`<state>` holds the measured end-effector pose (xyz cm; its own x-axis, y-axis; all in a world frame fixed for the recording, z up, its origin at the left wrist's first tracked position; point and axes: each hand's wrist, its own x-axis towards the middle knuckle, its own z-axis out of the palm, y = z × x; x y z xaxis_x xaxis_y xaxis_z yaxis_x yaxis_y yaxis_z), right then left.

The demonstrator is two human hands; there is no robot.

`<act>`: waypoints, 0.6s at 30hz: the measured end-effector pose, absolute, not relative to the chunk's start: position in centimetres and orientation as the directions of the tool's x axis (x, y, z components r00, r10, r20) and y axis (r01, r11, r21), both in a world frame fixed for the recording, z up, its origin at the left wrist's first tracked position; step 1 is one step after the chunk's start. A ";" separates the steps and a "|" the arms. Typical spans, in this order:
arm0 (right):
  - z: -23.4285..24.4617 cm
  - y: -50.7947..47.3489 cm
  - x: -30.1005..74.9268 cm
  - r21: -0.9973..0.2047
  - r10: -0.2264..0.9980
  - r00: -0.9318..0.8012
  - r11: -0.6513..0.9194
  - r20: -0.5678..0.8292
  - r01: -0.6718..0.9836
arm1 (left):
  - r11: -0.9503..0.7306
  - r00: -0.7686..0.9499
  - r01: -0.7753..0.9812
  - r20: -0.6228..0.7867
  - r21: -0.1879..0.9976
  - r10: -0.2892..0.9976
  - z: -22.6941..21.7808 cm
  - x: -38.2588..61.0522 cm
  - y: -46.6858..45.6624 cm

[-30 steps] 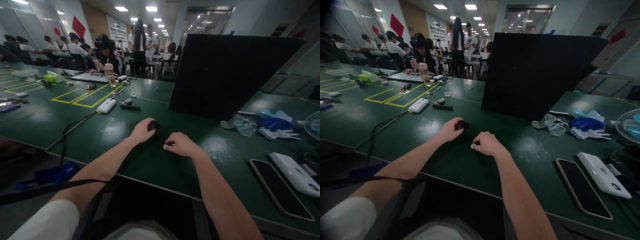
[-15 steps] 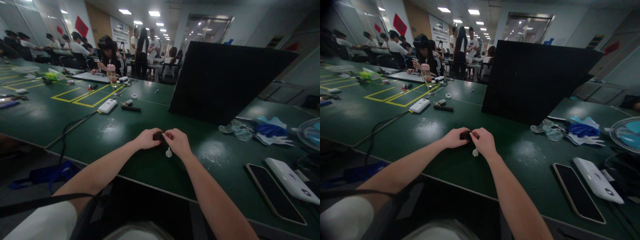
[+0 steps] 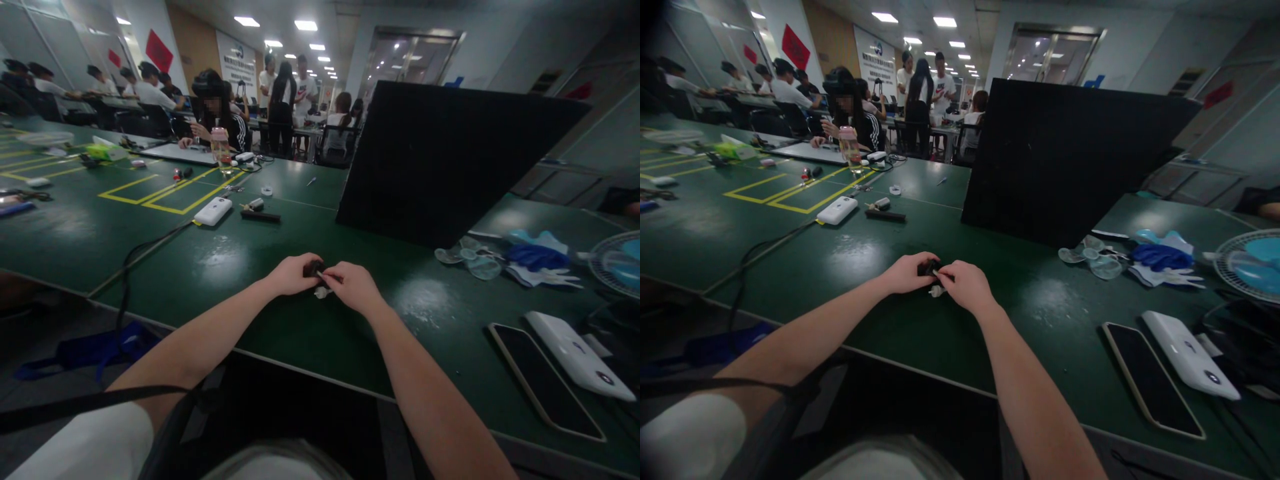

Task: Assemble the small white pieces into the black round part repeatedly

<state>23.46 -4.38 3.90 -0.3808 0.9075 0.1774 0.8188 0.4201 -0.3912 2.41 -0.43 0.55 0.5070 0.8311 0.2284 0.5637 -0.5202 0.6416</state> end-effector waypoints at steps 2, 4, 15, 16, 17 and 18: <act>3.6 -4.6 22.7 -0.396 0.916 -0.373 0.399 0.146 0.827 | -0.523 0.513 0.564 0.225 0.639 0.828 0.7 2.3 -0.4; 3.5 -4.7 22.2 -0.407 0.937 -0.326 0.348 0.124 0.845 | -0.518 0.514 0.567 0.217 0.640 0.830 0.7 2.3 -0.4; 4.6 -5.1 23.1 -0.522 0.952 -0.300 0.283 0.054 0.804 | -0.512 0.497 0.600 0.216 0.614 0.841 0.3 2.5 -0.1; 4.8 -5.0 23.5 -0.523 0.958 -0.287 0.255 0.019 0.813 | -0.509 0.490 0.605 0.218 0.612 0.844 0.2 2.4 -0.1; 5.0 -4.9 23.9 -0.518 0.961 -0.277 0.225 -0.024 0.825 | -0.509 0.481 0.612 0.225 0.606 0.847 0.2 2.4 0.0; 5.1 -4.8 24.3 -0.510 0.958 -0.280 0.207 -0.069 0.835 | -0.511 0.472 0.621 0.237 0.595 0.849 0.1 2.4 0.1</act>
<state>24.28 -4.79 5.13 -0.2798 0.9576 -0.0688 0.8346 0.2072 -0.5104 2.36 0.13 0.10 0.4720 0.8492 0.2367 0.6206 -0.5107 0.5950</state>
